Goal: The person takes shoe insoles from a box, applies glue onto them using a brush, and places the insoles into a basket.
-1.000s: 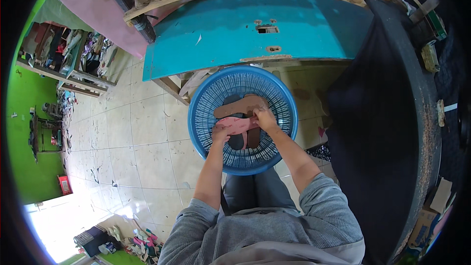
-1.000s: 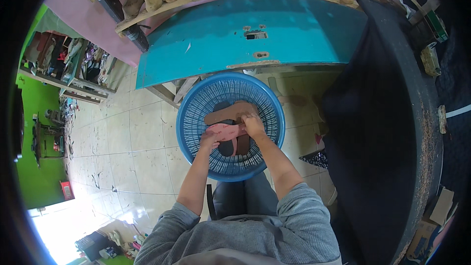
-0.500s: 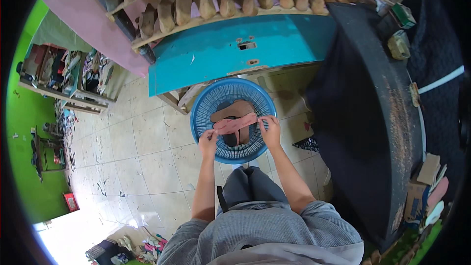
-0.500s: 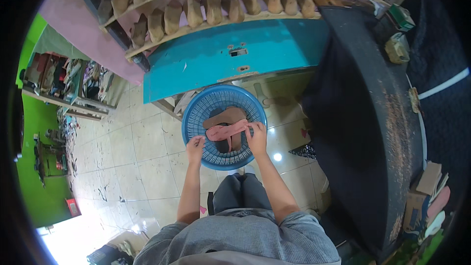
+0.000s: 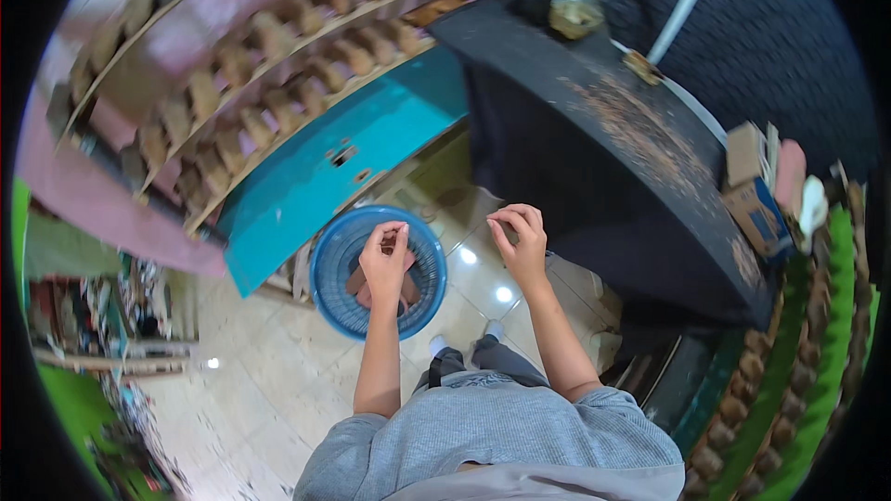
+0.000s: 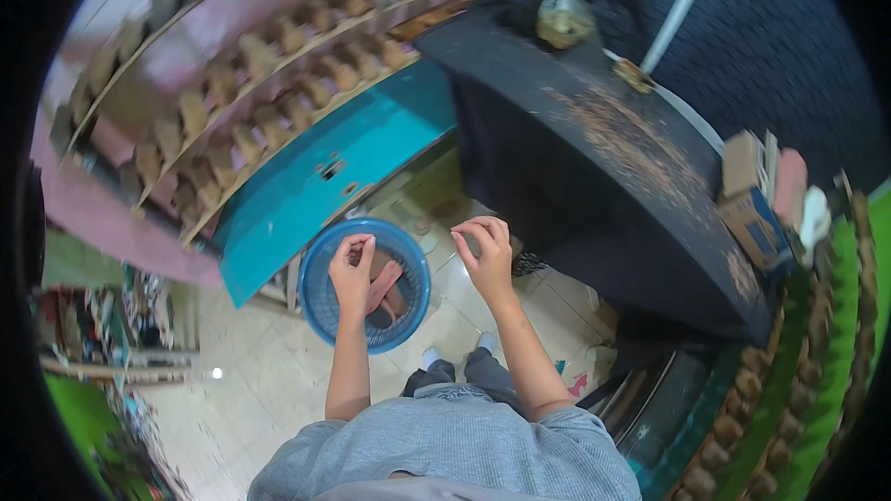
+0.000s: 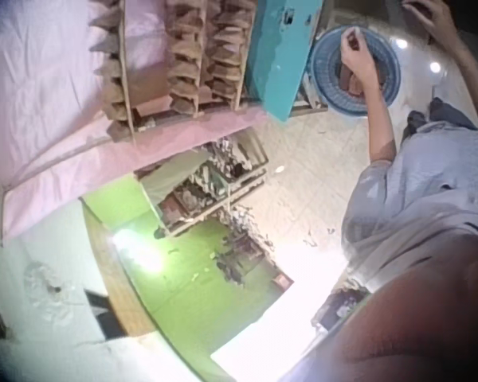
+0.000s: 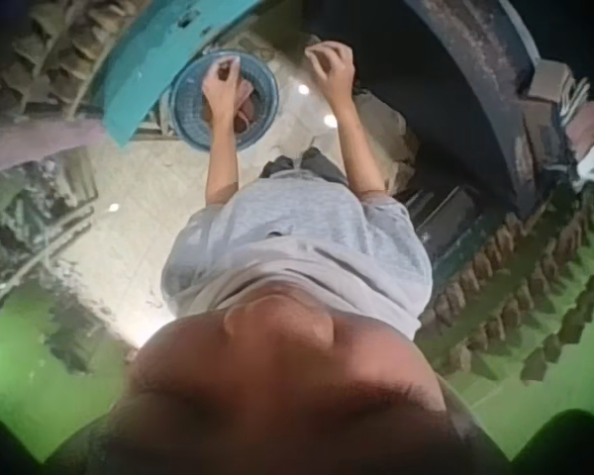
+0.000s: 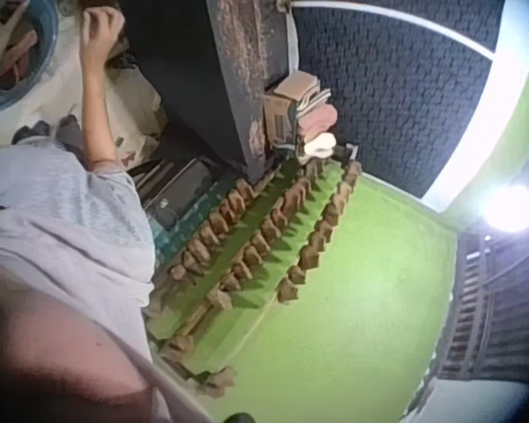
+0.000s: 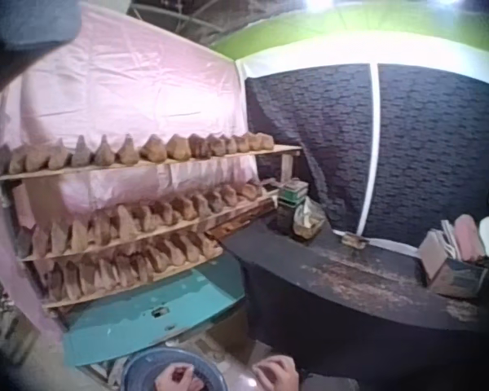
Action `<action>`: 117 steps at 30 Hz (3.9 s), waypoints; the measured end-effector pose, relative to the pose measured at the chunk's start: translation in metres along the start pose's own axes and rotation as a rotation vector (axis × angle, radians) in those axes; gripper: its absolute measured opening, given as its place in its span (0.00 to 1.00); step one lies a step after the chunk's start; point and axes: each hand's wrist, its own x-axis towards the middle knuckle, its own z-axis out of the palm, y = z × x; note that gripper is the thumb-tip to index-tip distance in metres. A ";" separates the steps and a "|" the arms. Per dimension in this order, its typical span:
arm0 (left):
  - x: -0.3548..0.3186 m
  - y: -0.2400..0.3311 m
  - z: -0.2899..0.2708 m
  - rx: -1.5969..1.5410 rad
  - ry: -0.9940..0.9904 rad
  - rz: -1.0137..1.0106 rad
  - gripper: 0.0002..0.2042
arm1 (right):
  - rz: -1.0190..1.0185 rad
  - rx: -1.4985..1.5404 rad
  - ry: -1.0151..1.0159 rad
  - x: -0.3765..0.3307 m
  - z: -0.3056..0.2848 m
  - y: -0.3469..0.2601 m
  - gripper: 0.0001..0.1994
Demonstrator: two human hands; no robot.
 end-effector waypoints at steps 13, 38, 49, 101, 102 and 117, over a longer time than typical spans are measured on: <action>-0.064 0.085 0.230 -0.273 -0.566 0.221 0.05 | 0.151 -0.353 0.570 -0.013 -0.242 0.071 0.03; -0.246 0.273 0.666 -0.455 -1.229 0.779 0.06 | 0.283 -0.910 0.897 0.004 -0.571 0.261 0.06; -0.326 0.331 0.791 -0.586 -1.203 1.201 0.20 | 0.320 -1.029 1.006 0.004 -0.654 0.308 0.07; -0.019 0.126 0.633 -0.359 -0.523 -0.043 0.14 | 0.476 0.575 0.218 0.212 -0.399 0.361 0.23; -0.004 0.126 0.631 -0.430 -0.571 -0.066 0.14 | 0.522 0.594 0.191 0.221 -0.386 0.361 0.23; 0.123 0.147 0.612 -0.468 -0.908 -0.217 0.16 | 0.584 0.376 0.086 0.289 -0.255 0.367 0.23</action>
